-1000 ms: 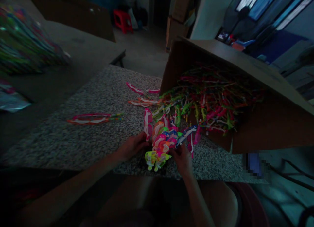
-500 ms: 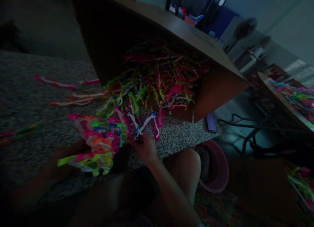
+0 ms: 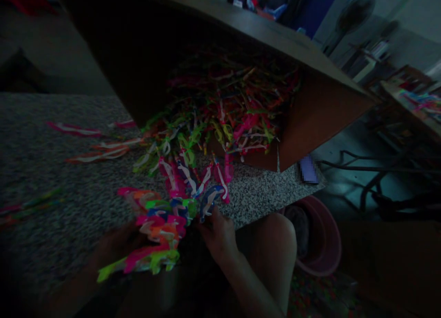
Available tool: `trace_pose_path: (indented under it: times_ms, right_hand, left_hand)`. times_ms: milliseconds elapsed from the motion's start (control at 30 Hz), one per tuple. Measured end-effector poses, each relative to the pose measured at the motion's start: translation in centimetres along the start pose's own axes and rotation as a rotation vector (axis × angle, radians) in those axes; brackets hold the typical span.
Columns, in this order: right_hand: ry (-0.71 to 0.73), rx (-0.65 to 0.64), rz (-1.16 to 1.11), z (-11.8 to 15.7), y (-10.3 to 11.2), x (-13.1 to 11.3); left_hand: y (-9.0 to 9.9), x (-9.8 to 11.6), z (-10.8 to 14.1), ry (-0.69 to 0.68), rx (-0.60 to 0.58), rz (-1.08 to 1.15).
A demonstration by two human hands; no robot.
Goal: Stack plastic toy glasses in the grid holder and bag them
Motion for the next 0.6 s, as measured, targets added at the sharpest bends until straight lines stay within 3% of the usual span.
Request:
trace_pose_path:
  times_ms: [133, 267, 367, 500, 600]
  right_hand:
    - [0.076, 0.007, 0.058, 0.5, 0.5, 0.6]
    - [0.264, 0.17, 0.282, 1.0, 0.5, 1.0]
    - [0.376, 0.215, 0.352, 0.9, 0.0, 0.8]
    - [0.347, 0.214, 0.364, 0.6, -0.9, 0.7]
    - [0.319, 0.145, 0.366, 0.5, 0.0, 1.0]
  left_hand:
    - [-0.3, 1.2, -0.9, -0.178, 0.043, -0.018]
    - [-0.6, 0.5, -0.8, -0.131, -0.018, 0.045]
    - [-1.0, -0.6, -0.4, -0.136, -0.037, 0.097]
    - [-1.0, -0.9, -0.9, -0.146, -0.087, 0.08]
    - [0.0, -0.6, -1.9, -0.145, -0.204, 0.06]
Point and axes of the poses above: each hand's wrist, its own z-axis away from the middle knuckle, its own y-axis out of the back of the hand, x = y × z, the point moved 1 cm from there along -z, towards the middle knuckle, and after that the axes turned 3 degrees about -y, right-handed, at the moved point
